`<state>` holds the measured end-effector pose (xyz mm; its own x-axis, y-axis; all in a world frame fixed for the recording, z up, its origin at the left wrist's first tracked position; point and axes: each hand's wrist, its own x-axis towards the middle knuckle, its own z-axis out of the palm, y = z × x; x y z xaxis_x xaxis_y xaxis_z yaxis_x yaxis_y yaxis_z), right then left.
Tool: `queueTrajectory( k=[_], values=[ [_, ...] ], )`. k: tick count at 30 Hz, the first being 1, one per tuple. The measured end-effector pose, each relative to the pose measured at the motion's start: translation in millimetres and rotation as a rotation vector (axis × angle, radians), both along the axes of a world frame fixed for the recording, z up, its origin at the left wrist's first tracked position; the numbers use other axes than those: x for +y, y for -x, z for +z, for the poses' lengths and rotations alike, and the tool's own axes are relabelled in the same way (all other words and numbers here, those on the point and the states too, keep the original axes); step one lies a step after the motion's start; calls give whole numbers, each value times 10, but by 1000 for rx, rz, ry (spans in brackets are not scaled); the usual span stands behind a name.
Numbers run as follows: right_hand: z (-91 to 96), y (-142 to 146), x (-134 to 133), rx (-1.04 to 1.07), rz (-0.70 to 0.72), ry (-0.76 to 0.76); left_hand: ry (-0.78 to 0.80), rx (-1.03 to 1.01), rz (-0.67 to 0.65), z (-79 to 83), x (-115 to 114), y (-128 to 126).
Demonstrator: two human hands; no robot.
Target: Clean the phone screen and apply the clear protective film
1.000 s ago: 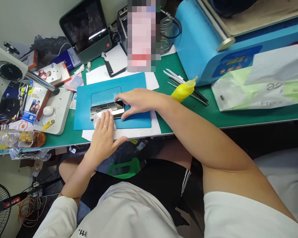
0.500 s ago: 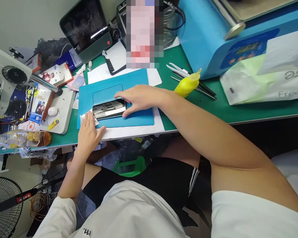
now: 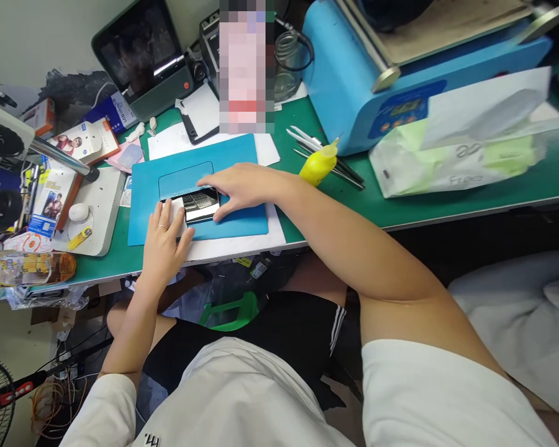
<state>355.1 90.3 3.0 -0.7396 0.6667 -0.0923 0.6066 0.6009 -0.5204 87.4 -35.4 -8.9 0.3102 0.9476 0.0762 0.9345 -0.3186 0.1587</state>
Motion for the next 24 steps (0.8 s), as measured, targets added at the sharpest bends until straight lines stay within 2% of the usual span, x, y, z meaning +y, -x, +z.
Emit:
queueTrajectory(
  k=[3, 5, 12, 14, 16, 20, 24],
  values=[
    [38, 2, -17, -6, 12, 4, 46, 13, -65, 4, 68, -227],
    [34, -3, -18, -1, 15, 13, 53, 40, -59, 13, 94, -266],
    [-85, -27, 31, 68, 24, -7, -37, 80, 122, 74, 11, 204],
    [-102, -26, 35, 85, 30, -20, -47, 65, 111, 62, -48, 193],
    [-106, -24, 32, 87, 34, -33, -34, 55, 48, 39, -86, 69],
    [-116, -26, 22, 64, 24, -34, 20, 56, -36, 46, -42, -144],
    [-164, -30, 37, 58, 17, -13, 62, 100, 83, 117, 69, 77]
  ],
)
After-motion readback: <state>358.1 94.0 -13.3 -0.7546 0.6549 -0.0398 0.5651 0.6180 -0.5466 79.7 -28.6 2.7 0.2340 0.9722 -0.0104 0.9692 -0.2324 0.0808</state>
